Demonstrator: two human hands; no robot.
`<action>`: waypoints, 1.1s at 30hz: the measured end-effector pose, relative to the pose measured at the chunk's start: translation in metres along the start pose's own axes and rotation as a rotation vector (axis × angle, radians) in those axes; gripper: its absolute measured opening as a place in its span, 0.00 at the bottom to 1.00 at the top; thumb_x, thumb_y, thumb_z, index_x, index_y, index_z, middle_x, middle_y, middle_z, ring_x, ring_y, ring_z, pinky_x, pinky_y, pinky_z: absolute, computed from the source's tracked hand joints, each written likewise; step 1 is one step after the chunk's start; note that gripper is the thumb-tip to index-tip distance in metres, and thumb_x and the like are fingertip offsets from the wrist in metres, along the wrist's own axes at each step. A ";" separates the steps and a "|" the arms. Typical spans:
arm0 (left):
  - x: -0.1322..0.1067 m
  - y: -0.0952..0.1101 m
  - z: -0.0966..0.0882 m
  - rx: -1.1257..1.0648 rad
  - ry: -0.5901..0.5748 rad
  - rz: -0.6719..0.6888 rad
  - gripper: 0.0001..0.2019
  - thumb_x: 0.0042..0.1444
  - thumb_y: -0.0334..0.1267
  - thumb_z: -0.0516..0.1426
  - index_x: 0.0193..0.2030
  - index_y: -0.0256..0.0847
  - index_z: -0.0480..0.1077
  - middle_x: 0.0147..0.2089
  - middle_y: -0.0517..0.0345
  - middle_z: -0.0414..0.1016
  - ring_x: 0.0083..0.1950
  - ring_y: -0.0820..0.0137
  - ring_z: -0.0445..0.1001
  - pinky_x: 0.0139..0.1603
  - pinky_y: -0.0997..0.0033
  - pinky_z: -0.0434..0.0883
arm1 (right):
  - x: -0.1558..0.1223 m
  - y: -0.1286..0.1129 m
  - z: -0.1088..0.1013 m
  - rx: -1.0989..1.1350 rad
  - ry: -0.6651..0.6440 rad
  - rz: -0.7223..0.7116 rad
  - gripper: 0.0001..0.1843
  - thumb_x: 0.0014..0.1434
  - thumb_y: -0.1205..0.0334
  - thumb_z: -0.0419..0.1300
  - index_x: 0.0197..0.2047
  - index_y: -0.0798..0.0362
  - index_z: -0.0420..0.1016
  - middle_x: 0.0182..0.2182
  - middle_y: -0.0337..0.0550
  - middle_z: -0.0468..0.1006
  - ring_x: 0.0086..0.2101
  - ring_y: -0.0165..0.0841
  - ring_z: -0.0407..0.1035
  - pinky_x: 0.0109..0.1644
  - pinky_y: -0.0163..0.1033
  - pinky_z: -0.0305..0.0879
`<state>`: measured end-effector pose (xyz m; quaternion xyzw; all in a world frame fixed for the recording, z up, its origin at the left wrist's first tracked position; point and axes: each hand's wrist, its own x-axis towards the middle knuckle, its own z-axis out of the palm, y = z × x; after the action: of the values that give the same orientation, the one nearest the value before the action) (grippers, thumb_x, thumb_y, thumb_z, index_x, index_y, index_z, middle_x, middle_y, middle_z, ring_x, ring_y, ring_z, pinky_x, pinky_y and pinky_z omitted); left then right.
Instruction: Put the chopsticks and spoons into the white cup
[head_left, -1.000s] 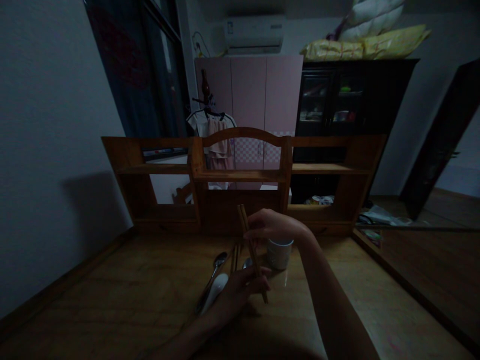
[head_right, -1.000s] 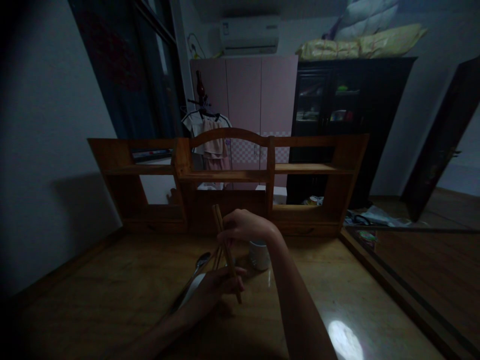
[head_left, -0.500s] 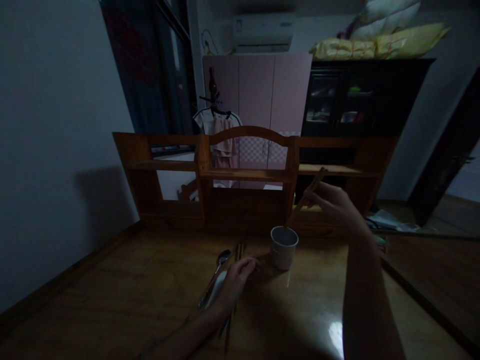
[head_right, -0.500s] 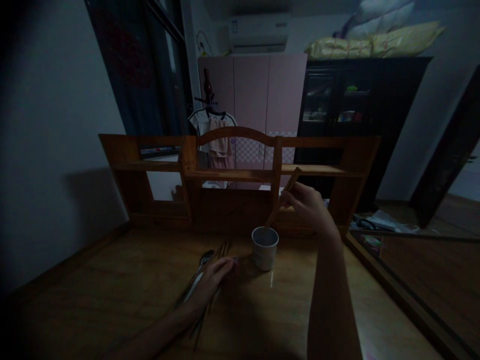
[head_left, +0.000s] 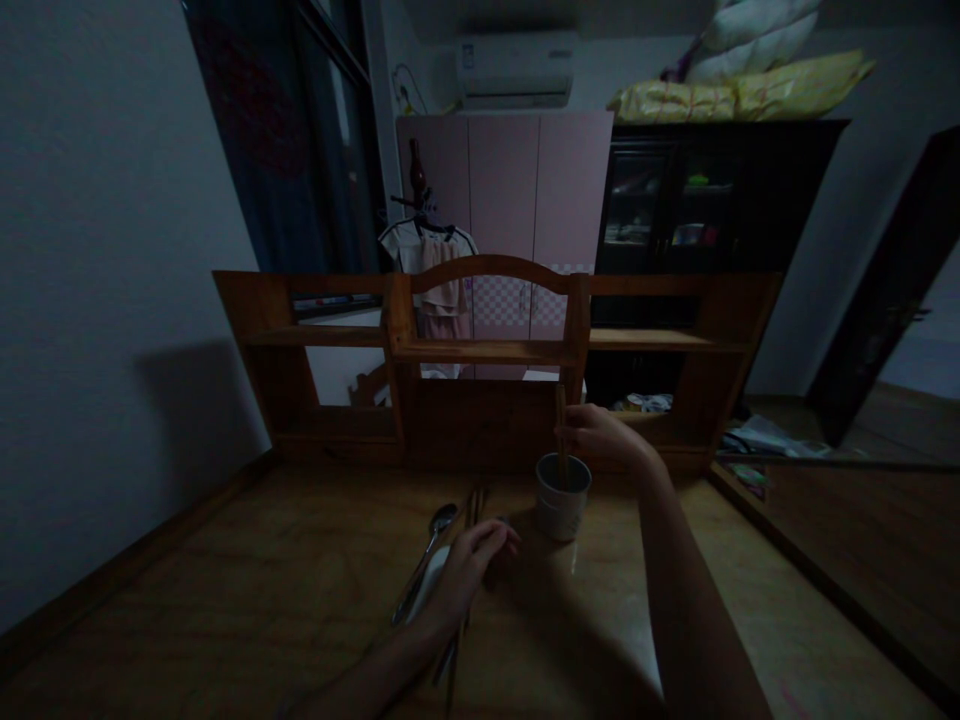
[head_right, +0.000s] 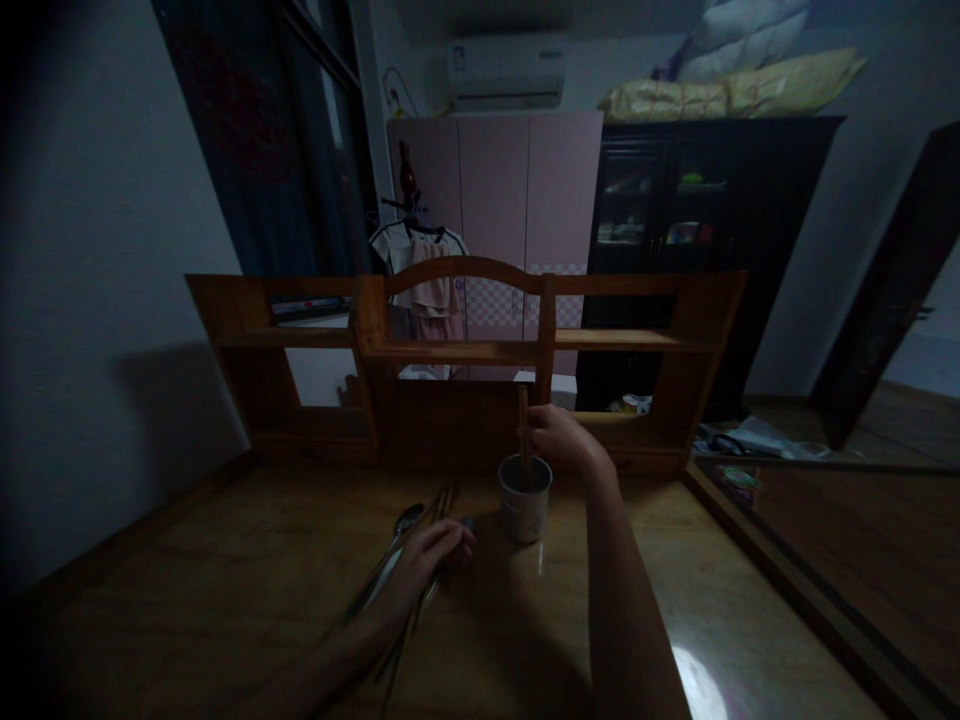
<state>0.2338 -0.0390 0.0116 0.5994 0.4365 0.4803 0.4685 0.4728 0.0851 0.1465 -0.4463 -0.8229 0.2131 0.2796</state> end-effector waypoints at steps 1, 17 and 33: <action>0.000 0.000 0.000 -0.015 -0.004 -0.016 0.19 0.60 0.51 0.51 0.37 0.37 0.74 0.35 0.53 0.75 0.38 0.67 0.72 0.39 0.72 0.67 | 0.001 0.003 0.001 0.011 -0.012 0.004 0.10 0.56 0.59 0.57 0.30 0.57 0.71 0.25 0.43 0.74 0.26 0.32 0.68 0.29 0.34 0.62; 0.003 -0.010 0.003 -0.027 -0.010 -0.064 0.22 0.58 0.56 0.51 0.40 0.36 0.71 0.30 0.56 0.69 0.28 0.73 0.68 0.20 0.80 0.61 | 0.000 0.006 0.003 0.173 -0.081 -0.017 0.11 0.58 0.56 0.58 0.32 0.57 0.70 0.26 0.42 0.73 0.27 0.32 0.69 0.31 0.35 0.64; 0.000 -0.001 0.005 0.023 -0.011 -0.018 0.20 0.60 0.52 0.51 0.40 0.36 0.72 0.28 0.57 0.69 0.28 0.72 0.69 0.25 0.77 0.64 | 0.002 0.027 0.011 0.218 -0.066 -0.010 0.17 0.55 0.49 0.60 0.30 0.57 0.70 0.26 0.42 0.72 0.27 0.31 0.66 0.29 0.33 0.60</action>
<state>0.2383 -0.0392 0.0103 0.6036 0.4446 0.4677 0.4683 0.4815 0.0991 0.1228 -0.4021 -0.8058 0.3147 0.3002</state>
